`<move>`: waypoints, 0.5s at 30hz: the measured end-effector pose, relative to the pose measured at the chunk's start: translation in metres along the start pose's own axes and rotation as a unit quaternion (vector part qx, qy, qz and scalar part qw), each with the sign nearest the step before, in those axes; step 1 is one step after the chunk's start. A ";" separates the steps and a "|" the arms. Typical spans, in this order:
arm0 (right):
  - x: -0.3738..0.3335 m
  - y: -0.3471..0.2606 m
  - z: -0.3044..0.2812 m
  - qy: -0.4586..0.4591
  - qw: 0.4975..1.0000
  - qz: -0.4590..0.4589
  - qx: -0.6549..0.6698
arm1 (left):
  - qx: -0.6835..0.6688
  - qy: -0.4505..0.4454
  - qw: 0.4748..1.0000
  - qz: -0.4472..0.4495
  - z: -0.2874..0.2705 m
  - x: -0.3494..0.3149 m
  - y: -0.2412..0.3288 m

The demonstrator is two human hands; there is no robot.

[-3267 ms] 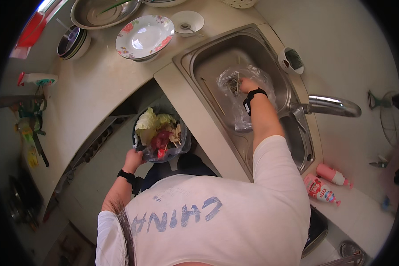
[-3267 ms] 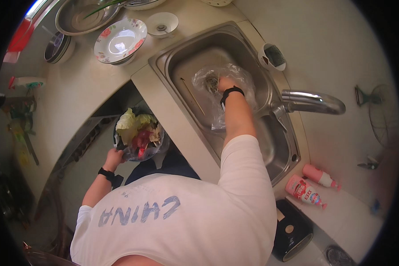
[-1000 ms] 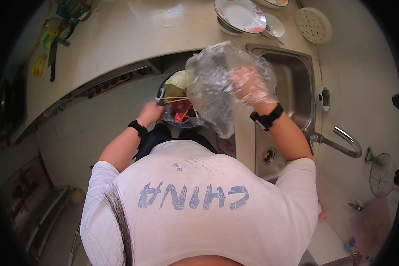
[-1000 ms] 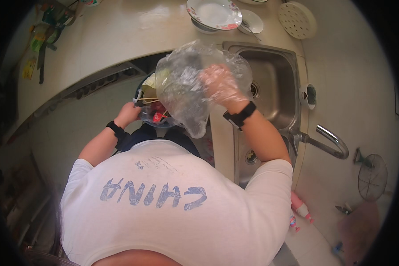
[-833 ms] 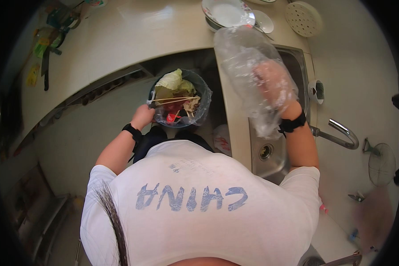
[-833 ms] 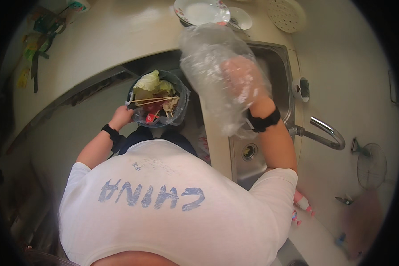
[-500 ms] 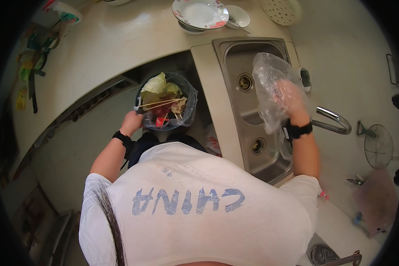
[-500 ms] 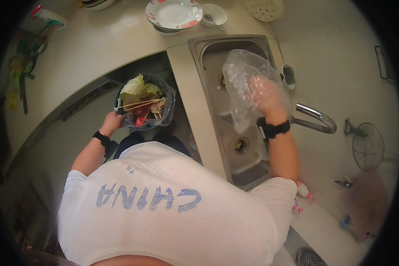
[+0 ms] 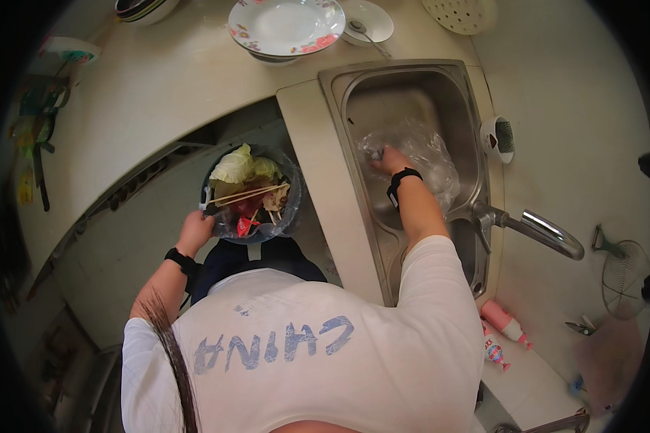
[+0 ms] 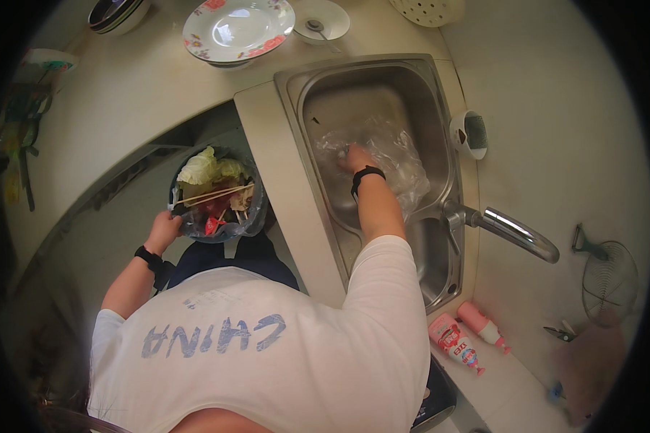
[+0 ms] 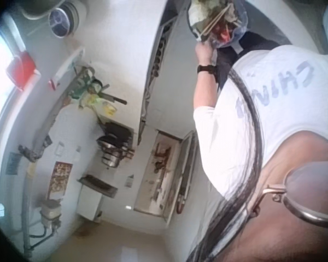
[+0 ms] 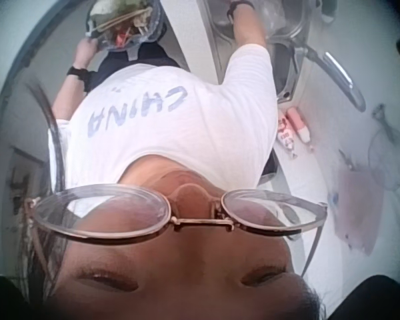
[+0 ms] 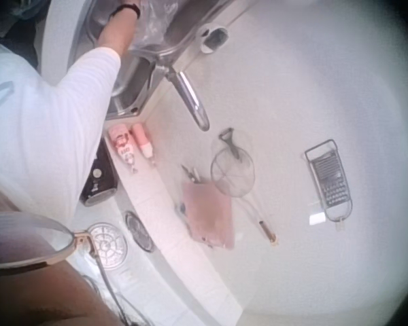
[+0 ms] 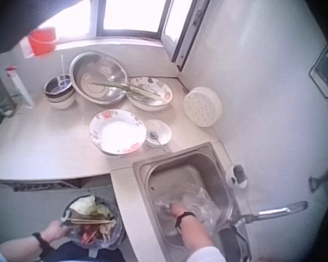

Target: The person assembles a mop by connecting the handle sections and attaching the mop head. They then pick up a plastic bag, rinse it in the sink, and place it on the floor. The person continues to adjust the mop components and briefly handles a small white object before walking away.

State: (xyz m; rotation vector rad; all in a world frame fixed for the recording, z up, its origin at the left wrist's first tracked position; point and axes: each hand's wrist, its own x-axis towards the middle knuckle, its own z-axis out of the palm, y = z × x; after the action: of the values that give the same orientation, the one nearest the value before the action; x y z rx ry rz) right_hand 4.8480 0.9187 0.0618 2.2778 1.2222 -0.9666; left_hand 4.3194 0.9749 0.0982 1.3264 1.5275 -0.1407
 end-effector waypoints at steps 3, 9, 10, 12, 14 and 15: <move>0.015 0.009 -0.004 0.015 0.999 0.028 -0.018 | -0.046 -0.007 0.999 0.003 0.001 0.002 -0.001; 0.015 0.041 -0.014 0.132 0.989 0.035 0.063 | 0.015 -0.010 1.000 0.004 -0.003 0.001 -0.002; 0.011 0.047 -0.015 0.113 0.991 0.012 0.076 | -0.010 -0.020 1.000 -0.002 -0.004 0.000 -0.002; 0.005 0.053 -0.017 0.063 0.992 -0.037 0.101 | 0.010 -0.009 1.000 -0.002 -0.005 -0.001 -0.001; -0.004 0.053 -0.009 -0.001 0.978 -0.160 0.135 | 0.011 -0.009 1.000 -0.007 -0.004 -0.002 0.000; -0.007 0.051 -0.005 -0.025 0.961 -0.221 0.164 | 0.009 -0.009 1.000 -0.008 -0.004 -0.002 0.001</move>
State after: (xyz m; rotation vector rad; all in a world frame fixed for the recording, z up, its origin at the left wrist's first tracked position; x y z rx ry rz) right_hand 4.8904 0.8896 0.0703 2.2368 1.7001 -1.4721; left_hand 4.3173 0.9761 0.1018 1.3252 1.5247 -0.1767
